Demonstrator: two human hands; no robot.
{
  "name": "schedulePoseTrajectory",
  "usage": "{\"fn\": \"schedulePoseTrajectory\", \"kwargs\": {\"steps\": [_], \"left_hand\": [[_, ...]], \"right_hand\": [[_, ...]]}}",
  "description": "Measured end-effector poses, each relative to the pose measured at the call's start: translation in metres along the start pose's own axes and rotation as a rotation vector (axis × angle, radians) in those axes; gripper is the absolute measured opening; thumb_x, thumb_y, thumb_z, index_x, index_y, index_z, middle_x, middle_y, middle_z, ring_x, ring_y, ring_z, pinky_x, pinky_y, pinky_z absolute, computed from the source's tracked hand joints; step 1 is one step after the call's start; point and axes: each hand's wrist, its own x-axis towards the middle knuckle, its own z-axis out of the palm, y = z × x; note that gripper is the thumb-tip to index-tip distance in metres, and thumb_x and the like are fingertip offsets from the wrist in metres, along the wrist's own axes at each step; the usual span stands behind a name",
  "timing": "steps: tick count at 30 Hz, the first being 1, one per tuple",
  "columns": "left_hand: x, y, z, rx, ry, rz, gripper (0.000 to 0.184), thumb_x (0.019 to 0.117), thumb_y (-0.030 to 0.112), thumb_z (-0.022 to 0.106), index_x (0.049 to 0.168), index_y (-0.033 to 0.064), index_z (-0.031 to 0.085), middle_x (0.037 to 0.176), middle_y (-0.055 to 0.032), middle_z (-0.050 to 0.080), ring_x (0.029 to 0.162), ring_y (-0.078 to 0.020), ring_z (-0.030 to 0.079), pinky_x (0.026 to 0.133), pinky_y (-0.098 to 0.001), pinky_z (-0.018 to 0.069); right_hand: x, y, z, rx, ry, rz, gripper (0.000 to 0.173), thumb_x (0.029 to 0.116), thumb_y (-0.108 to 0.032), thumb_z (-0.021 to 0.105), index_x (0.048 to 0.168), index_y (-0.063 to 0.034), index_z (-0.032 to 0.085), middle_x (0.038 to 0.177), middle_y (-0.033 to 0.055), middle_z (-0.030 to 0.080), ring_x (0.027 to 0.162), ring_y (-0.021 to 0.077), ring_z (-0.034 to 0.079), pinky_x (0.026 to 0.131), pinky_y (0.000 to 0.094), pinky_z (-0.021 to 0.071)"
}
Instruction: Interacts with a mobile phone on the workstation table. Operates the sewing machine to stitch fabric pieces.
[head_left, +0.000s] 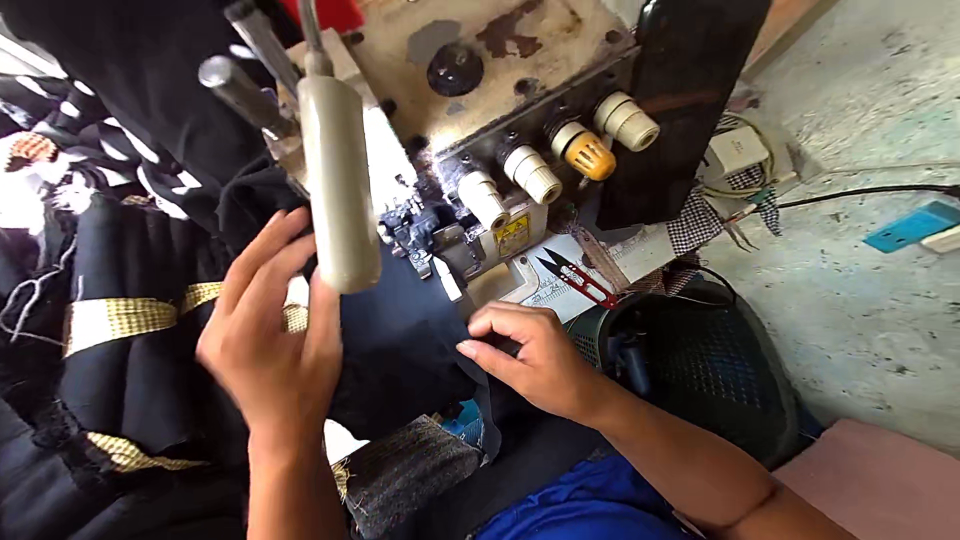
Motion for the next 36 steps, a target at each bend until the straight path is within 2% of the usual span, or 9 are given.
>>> {"fn": "schedulePoseTrajectory", "kwargs": {"steps": [2,6,10,15,18,20,24,29,36], "left_hand": [[-0.037,0.001,-0.011,-0.053,0.079,-0.056,0.032,0.1042,0.017,0.056,0.13,-0.0004,0.065,0.138,-0.0154,0.061,0.13,-0.0259,0.058,0.109,-0.0452,0.0492],[-0.108,-0.014,-0.01,-0.309,0.144,-0.328,0.038,0.1103,0.02,0.039,0.134,-0.0066,0.054,0.114,0.0004,0.067,0.101,-0.0039,0.065,0.093,-0.0261,0.055],[-0.136,-0.034,-0.002,-0.658,0.236,-0.437,0.035,0.1108,0.027,0.039,0.125,0.0085,0.065,0.098,0.0104,0.072,0.087,-0.0025,0.068,0.081,-0.0206,0.0568],[-0.128,-0.027,-0.002,-0.663,0.19,-0.421,0.045,0.1088,0.039,0.043,0.133,0.0039,0.058,0.104,0.0064,0.074,0.093,-0.0056,0.07,0.085,-0.024,0.0581],[-0.13,-0.005,-0.004,-0.369,0.173,-0.389,0.051,0.1041,0.025,0.05,0.141,-0.0098,0.048,0.129,-0.0106,0.064,0.116,-0.0097,0.063,0.098,-0.0267,0.0543],[-0.133,0.012,-0.002,-0.194,0.247,-0.364,0.043,0.1006,0.017,0.056,0.134,-0.011,0.053,0.122,-0.0124,0.063,0.11,-0.0068,0.062,0.092,-0.0232,0.0544],[-0.131,0.053,-0.001,-0.139,0.241,-0.214,0.021,0.1029,0.016,0.056,0.109,0.0002,0.07,0.095,-0.0005,0.069,0.085,0.0009,0.065,0.079,-0.0171,0.0557],[-0.125,0.081,0.014,-0.229,0.157,-0.163,0.023,0.104,0.019,0.056,0.107,0.0031,0.072,0.092,0.0004,0.07,0.083,0.0,0.065,0.076,-0.0161,0.056],[-0.129,0.083,0.038,-0.329,0.022,-0.263,0.025,0.1029,0.017,0.056,0.109,-0.0006,0.073,0.091,-0.0011,0.072,0.077,-0.002,0.068,0.07,-0.0185,0.0592]], "right_hand": [[-0.014,0.003,-0.021,-0.113,0.078,-0.056,0.02,0.1024,-0.015,0.061,0.107,-0.0029,0.076,0.101,0.0047,0.074,0.088,0.0059,0.069,0.078,0.0227,0.06],[-0.036,0.016,-0.072,-0.516,0.439,-0.065,0.03,0.1028,-0.018,0.058,0.127,-0.004,0.069,0.1,0.006,0.072,0.088,0.0091,0.069,0.078,0.0268,0.0601],[-0.033,0.023,-0.096,-0.873,0.477,0.036,0.054,0.1039,-0.039,0.058,0.153,-0.016,0.052,0.099,0.012,0.064,0.08,0.0209,0.062,0.068,0.0366,0.0543],[-0.026,0.017,-0.099,-0.894,0.544,-0.004,0.051,0.103,-0.041,0.058,0.146,-0.0151,0.06,0.098,0.0132,0.065,0.077,0.0215,0.061,0.065,0.0362,0.0527],[-0.021,0.008,-0.108,-0.83,0.61,-0.046,0.05,0.1034,-0.036,0.058,0.145,-0.0087,0.059,0.097,0.0107,0.066,0.078,0.0172,0.061,0.066,0.0308,0.0528],[-0.015,0.003,-0.115,-0.835,0.648,-0.076,0.044,0.1022,-0.031,0.059,0.14,-0.0093,0.063,0.099,0.0113,0.067,0.08,0.0187,0.062,0.067,0.0325,0.0531],[0.009,-0.009,-0.127,-0.918,0.703,-0.144,0.041,0.1007,-0.026,0.061,0.138,-0.0084,0.064,0.121,0.0182,0.064,0.109,0.0327,0.062,0.089,0.0485,0.0539],[0.045,-0.014,-0.143,-1.045,0.699,-0.166,0.057,0.1027,-0.041,0.057,0.153,-0.0154,0.05,0.163,0.0233,0.032,0.15,0.043,0.031,0.118,0.059,0.033],[0.062,-0.013,-0.139,-1.109,0.567,-0.182,0.05,0.1045,-0.041,0.053,0.153,-0.0279,0.051,0.171,0.0175,0.018,0.156,0.047,0.011,0.122,0.0658,0.02]]}}
